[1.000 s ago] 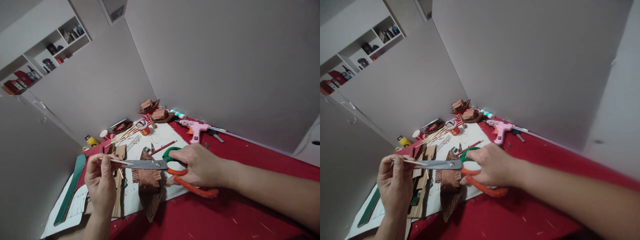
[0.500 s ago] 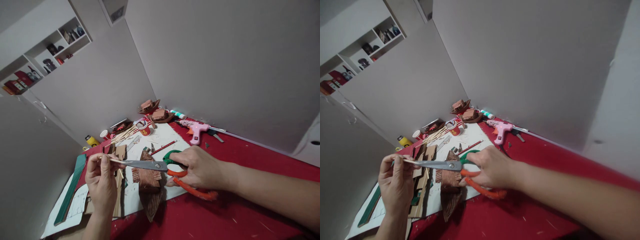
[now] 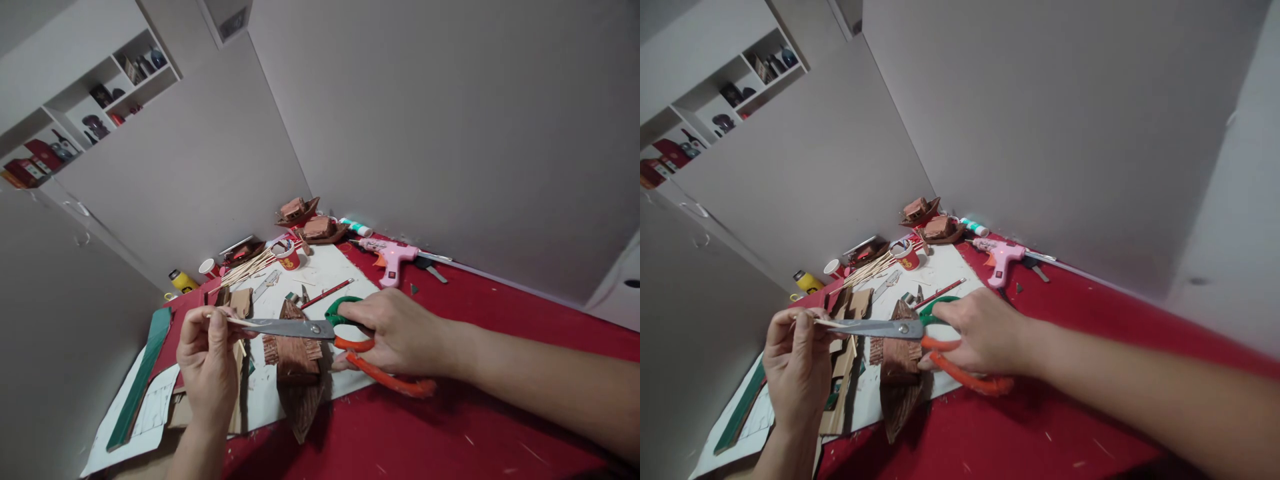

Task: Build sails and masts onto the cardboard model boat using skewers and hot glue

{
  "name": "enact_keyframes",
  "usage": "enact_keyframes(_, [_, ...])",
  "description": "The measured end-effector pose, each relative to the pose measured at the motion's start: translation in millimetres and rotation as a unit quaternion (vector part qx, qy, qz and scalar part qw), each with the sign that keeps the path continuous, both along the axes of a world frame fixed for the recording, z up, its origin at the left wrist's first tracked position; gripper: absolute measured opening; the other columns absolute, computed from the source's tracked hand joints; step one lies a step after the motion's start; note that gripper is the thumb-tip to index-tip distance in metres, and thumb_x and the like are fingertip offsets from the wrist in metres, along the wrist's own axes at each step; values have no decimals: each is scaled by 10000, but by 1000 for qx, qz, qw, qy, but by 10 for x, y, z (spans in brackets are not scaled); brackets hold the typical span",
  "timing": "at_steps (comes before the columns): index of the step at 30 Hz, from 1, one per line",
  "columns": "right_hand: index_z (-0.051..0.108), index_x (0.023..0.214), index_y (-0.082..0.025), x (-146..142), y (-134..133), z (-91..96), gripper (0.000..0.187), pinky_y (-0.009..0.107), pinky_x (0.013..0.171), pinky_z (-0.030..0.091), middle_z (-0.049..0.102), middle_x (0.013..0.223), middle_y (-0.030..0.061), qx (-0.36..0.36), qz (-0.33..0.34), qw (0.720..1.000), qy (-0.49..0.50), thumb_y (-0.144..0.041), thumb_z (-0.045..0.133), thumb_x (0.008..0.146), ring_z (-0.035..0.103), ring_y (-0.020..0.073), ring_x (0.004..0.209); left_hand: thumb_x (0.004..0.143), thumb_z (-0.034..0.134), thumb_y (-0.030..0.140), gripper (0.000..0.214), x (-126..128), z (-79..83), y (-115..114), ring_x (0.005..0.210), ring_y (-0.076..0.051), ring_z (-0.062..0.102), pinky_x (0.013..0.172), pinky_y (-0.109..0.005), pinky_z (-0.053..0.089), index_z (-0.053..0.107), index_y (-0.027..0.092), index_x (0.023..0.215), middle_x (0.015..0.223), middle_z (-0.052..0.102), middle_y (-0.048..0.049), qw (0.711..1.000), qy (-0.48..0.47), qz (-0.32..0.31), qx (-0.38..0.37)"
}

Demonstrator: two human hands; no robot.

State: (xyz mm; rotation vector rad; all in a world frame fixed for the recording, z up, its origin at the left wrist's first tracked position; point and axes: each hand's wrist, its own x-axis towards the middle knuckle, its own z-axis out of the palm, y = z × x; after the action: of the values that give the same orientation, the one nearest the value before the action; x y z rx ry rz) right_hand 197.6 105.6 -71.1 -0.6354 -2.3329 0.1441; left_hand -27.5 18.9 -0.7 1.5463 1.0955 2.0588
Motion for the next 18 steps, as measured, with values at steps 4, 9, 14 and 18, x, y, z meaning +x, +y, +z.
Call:
enact_keyframes(4, [533,639,-179,-3,3,-36,570,258,461,214,514,485,-7,6,15,1000,10,-719,499,817,408,110,415,880,631,223,57,13,3,-11,581,-104,646,539,-226,584,634,191,833,770,662,20,1000,2,0,2])
enact_keyframes(9, [552,649,-178,-10,-4,-62,556,257,457,226,505,474,-8,-10,16,1000,10,-711,523,806,403,114,412,878,631,220,62,26,12,-8,560,-105,644,528,-226,576,629,189,825,758,655,22,1000,-2,0,9])
enact_keyframes(14, [562,672,-179,-17,-23,-27,520,252,468,248,553,499,6,-28,9,1000,0,-685,561,794,463,131,437,860,658,255,84,38,-21,-10,563,-100,630,540,-230,569,623,194,814,764,646,20,1000,-5,5,1])
enact_keyframes(18, [535,653,-187,-18,-23,1,511,254,478,244,571,526,7,-18,-5,1000,-4,-681,583,773,490,136,457,839,684,299,118,41,-92,-24,640,-99,616,562,-205,553,631,197,811,810,632,11,999,4,37,-25])
